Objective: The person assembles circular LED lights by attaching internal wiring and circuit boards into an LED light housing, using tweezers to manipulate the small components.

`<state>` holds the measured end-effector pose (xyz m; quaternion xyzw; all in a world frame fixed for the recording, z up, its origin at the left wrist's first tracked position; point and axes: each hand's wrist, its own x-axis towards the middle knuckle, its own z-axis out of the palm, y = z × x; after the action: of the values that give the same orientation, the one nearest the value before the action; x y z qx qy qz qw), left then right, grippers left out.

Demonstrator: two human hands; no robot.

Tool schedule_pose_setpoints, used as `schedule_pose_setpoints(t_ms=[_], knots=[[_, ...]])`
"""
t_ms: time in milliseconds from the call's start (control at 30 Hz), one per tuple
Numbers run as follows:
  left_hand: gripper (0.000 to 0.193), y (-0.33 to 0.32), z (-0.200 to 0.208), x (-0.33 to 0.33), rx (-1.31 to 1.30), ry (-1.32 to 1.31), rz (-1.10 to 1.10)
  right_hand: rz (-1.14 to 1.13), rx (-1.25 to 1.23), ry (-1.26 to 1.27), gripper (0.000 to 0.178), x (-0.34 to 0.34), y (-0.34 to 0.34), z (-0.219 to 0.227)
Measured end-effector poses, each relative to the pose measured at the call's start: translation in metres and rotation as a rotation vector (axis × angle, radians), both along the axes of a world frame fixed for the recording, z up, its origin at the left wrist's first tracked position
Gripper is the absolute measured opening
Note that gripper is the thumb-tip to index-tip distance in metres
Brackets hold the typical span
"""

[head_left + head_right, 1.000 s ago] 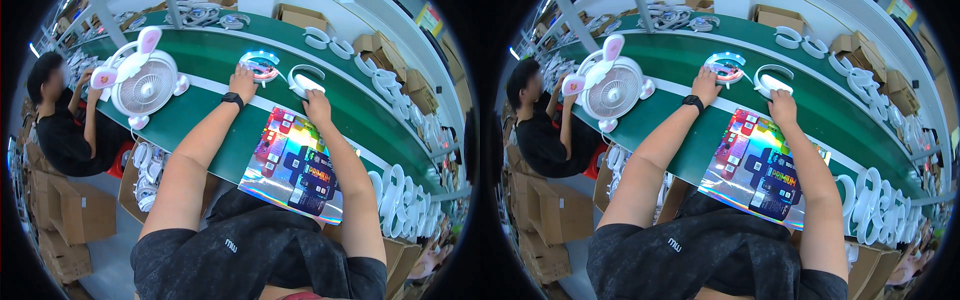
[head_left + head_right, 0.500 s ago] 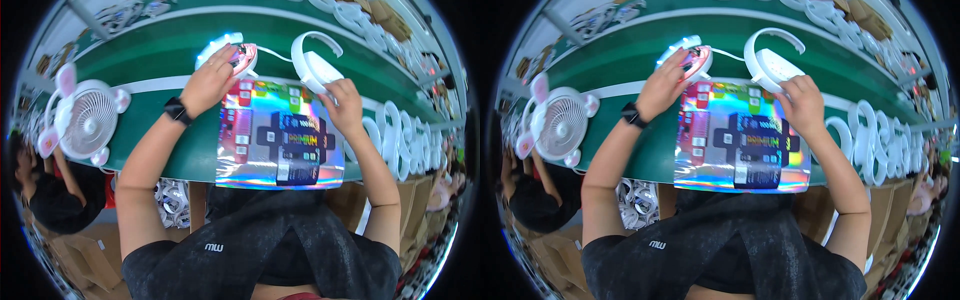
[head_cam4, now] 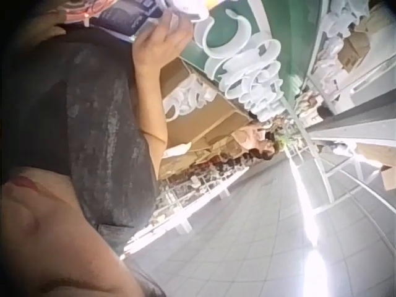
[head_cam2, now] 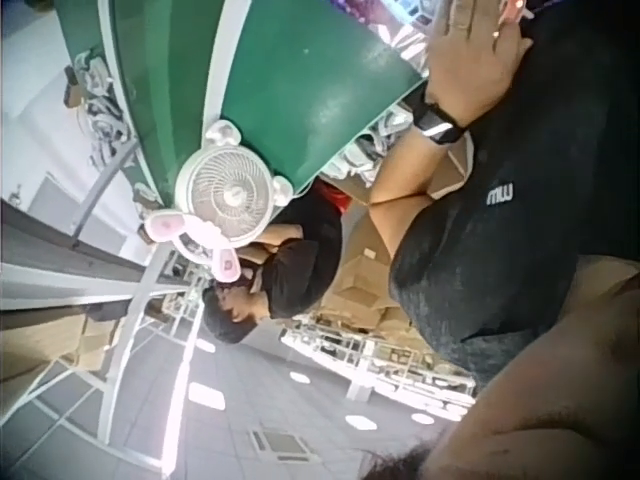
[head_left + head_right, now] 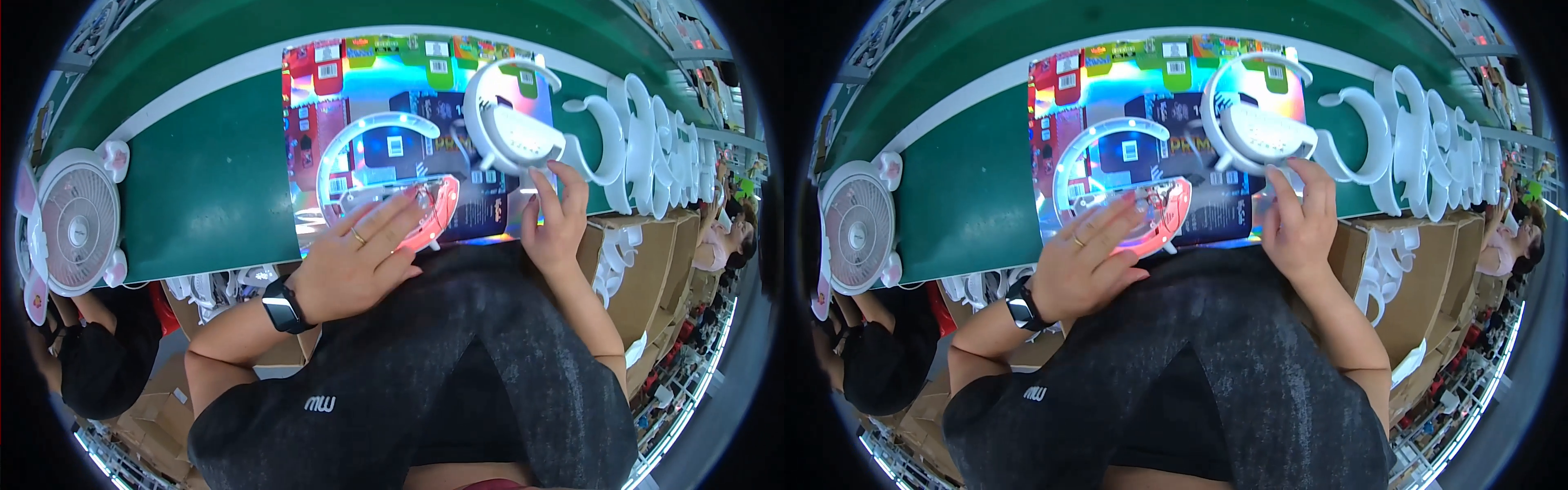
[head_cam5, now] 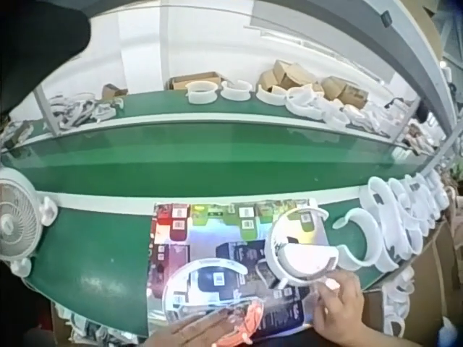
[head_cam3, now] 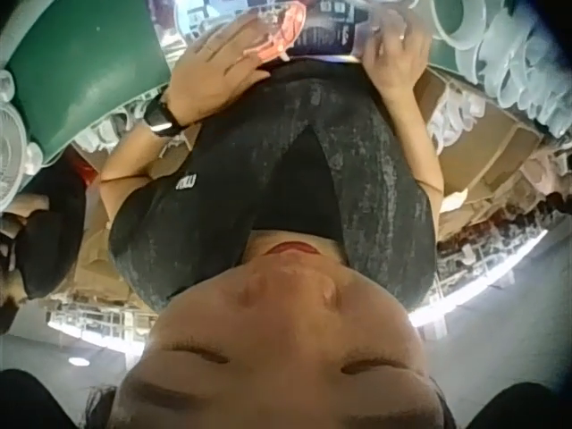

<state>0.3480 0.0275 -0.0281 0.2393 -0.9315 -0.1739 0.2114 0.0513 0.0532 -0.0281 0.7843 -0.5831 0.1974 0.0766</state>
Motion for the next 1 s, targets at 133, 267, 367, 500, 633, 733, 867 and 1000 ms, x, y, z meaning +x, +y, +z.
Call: schedule_pose_setpoints(t_ms=[133, 267, 367, 500, 633, 733, 867, 1000], knots=[[0.023, -0.013, 0.014, -0.022, 0.044, 0.072, 0.116, 0.22, 0.032, -0.243, 0.037, 0.026, 0.008, -0.008], [0.019, -0.028, 0.002, -0.045, -0.019, -0.053, 0.121, 0.199, 0.221, -0.45, 0.033, 0.05, 0.004, -0.016], [0.012, -0.031, -0.008, -0.049, -0.026, -0.014, 0.029, 0.238, 0.285, -0.632, 0.031, 0.055, 0.0, -0.024], [0.014, -0.031, -0.021, -0.041, 0.516, 0.412, 0.075, 0.181, 0.33, -0.718, 0.028, 0.054, 0.004, -0.031], [0.018, -0.026, -0.009, -0.043, 0.69, 0.248, 0.334, 0.134, 0.347, -0.717, 0.023, 0.06, 0.006, -0.033], [0.018, -0.018, -0.02, -0.049, 0.416, 0.308, 0.395, 0.082, 0.288, -0.687, 0.018, 0.062, 0.002, -0.033], [0.016, -0.016, -0.018, -0.053, 0.374, 0.282, 0.424, 0.077, 0.285, -0.639, 0.015, 0.063, -0.001, -0.031], [0.01, -0.018, -0.01, -0.054, 0.428, 0.157, 0.436, 0.09, 0.305, -0.631, 0.013, 0.063, -0.002, -0.027]])
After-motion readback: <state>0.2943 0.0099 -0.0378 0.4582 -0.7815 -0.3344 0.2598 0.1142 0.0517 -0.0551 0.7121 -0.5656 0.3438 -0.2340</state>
